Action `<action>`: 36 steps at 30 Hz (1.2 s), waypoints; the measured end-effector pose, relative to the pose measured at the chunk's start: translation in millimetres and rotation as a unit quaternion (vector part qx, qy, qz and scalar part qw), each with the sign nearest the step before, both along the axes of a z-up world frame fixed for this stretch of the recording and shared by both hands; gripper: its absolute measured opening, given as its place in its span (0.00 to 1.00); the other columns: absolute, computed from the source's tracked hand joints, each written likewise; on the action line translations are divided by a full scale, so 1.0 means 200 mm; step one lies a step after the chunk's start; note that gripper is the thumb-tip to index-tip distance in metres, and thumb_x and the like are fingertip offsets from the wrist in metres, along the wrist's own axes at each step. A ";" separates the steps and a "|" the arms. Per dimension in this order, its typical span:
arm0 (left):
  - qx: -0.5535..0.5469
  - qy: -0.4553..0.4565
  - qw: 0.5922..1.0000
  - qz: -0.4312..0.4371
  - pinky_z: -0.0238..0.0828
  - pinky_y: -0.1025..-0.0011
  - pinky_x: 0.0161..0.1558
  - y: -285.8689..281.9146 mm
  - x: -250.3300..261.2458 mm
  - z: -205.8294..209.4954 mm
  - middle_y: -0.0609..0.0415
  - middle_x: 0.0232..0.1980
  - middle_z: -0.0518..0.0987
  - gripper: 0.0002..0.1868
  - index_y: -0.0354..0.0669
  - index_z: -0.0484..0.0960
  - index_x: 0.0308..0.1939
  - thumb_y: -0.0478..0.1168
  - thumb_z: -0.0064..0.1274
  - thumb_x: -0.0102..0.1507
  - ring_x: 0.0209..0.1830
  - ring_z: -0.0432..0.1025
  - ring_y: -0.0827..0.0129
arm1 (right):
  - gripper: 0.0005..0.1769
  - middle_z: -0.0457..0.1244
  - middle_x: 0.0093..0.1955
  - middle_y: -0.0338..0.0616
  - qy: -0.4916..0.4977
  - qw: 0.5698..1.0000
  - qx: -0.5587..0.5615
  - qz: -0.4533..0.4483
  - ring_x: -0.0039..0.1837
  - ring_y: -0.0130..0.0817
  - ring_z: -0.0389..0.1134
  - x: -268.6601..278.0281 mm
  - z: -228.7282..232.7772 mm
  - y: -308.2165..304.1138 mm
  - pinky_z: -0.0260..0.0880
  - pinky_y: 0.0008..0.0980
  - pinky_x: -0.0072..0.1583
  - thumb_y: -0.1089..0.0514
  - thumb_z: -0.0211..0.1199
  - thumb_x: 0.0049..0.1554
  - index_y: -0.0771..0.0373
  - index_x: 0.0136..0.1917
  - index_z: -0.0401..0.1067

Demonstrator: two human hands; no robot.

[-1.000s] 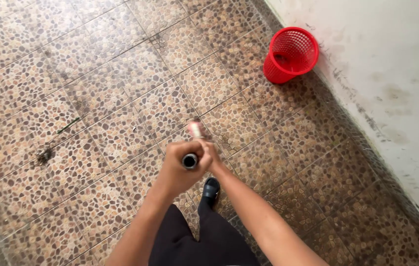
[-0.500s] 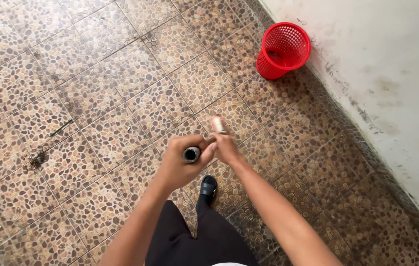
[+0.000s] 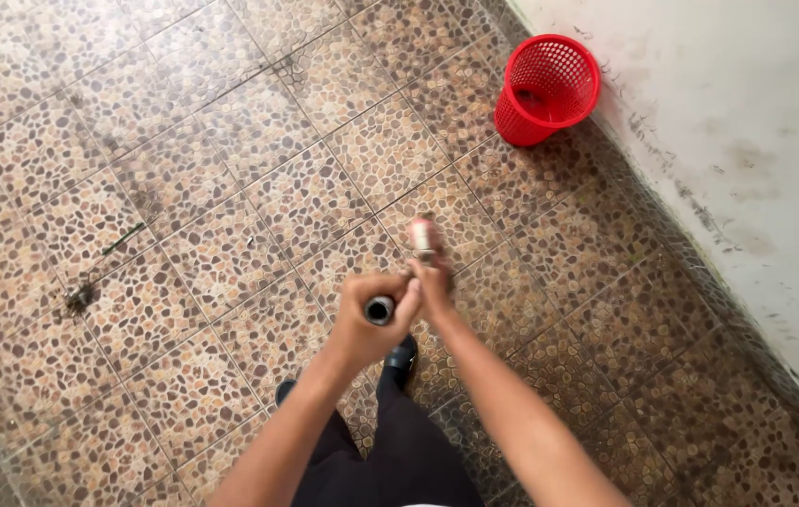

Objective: The person is assembling a broom by screwing a handle into a broom head.

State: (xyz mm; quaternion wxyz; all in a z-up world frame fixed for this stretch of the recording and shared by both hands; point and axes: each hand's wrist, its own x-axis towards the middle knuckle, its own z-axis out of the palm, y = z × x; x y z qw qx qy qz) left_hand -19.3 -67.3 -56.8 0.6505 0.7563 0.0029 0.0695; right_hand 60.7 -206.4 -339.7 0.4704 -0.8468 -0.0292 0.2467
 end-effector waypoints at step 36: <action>0.007 -0.004 0.998 0.058 0.53 0.75 0.24 0.11 -0.22 0.05 0.58 0.17 0.66 0.19 0.34 0.74 0.21 0.34 0.58 0.67 0.19 0.58 0.82 | 0.20 0.70 0.48 0.58 -0.167 0.976 -0.061 0.128 0.50 0.48 0.74 -0.17 -0.02 -0.09 0.73 0.42 0.49 0.68 0.64 0.53 0.65 0.60 0.71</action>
